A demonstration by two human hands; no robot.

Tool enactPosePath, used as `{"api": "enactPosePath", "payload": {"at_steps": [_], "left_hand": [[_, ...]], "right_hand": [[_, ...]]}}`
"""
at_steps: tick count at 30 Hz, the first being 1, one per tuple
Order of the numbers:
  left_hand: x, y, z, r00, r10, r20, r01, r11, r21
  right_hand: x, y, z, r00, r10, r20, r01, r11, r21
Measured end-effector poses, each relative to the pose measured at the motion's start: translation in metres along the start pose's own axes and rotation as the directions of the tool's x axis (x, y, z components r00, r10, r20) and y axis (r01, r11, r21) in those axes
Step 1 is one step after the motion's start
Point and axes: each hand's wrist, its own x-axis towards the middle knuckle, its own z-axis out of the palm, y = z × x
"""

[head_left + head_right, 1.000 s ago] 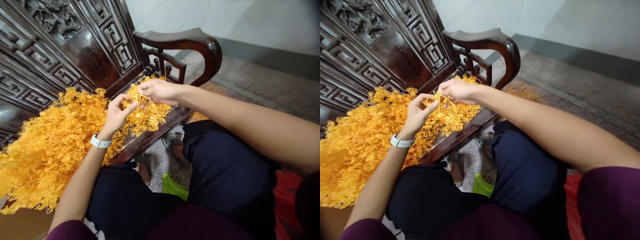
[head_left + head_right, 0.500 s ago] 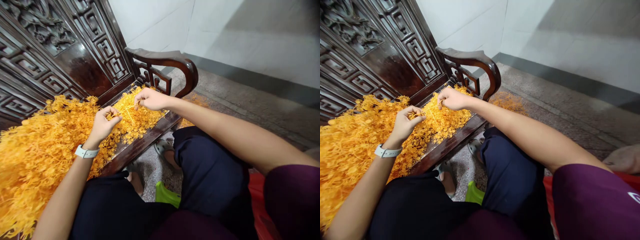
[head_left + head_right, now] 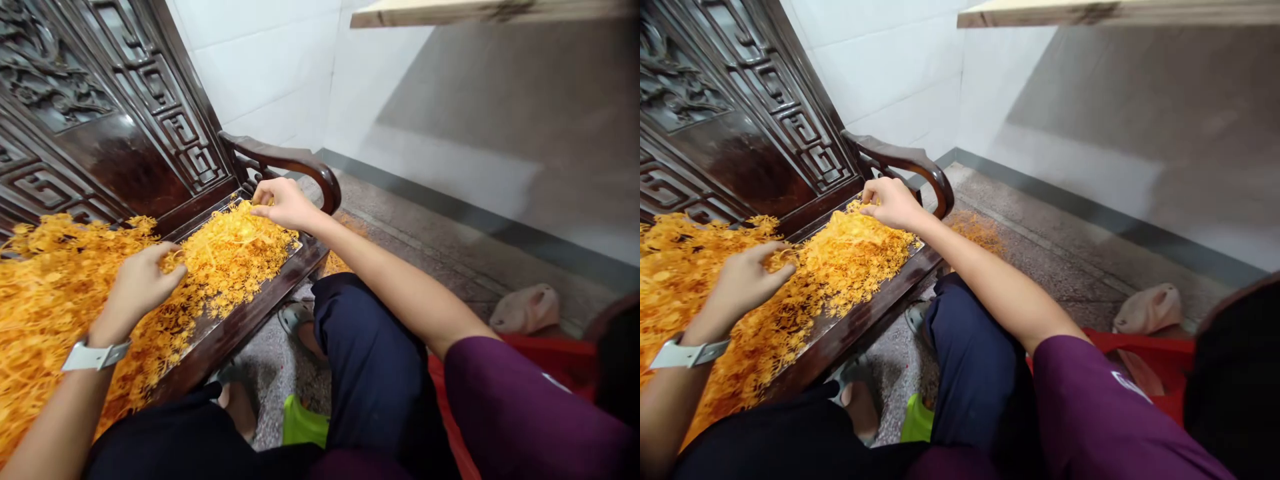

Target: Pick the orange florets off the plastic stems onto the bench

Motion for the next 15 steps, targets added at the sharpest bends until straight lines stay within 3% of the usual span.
{"api": "enactPosePath", "payload": {"at_steps": [3, 5, 8, 10, 11, 13, 15], "left_hand": [[0.004, -0.013, 0.005, 0.997, -0.057, 0.044, 0.057, 0.998, 0.001], [0.005, -0.017, 0.012, 0.994, -0.001, 0.11, 0.006, 0.999, -0.048], [0.002, -0.014, 0.019, 0.951, 0.154, 0.27, -0.104, 0.976, -0.19], [-0.003, -0.007, 0.019, 0.915, 0.199, 0.351, -0.098, 0.953, -0.285], [-0.005, -0.002, 0.017, 0.905, 0.202, 0.375, -0.071, 0.94, -0.335], [-0.011, 0.012, 0.014, 0.893, 0.211, 0.396, 0.014, 0.869, -0.494], [-0.015, 0.033, 0.013, 0.911, 0.208, 0.356, 0.124, 0.685, -0.718]], "right_hand": [[0.002, 0.0, -0.001, 0.999, 0.018, -0.034, -0.01, 0.979, 0.203], [0.0, -0.005, 0.002, 0.999, 0.036, -0.032, -0.021, 0.922, 0.387], [-0.005, -0.017, 0.008, 0.99, 0.113, 0.088, -0.142, 0.688, 0.711], [-0.007, -0.024, 0.012, 0.971, 0.149, 0.188, -0.239, 0.533, 0.812], [-0.008, -0.026, 0.015, 0.961, 0.153, 0.229, -0.275, 0.501, 0.82], [-0.009, -0.032, 0.02, 0.944, 0.142, 0.299, -0.328, 0.511, 0.794], [-0.01, -0.04, 0.027, 0.927, 0.101, 0.361, -0.357, 0.532, 0.768]]}}
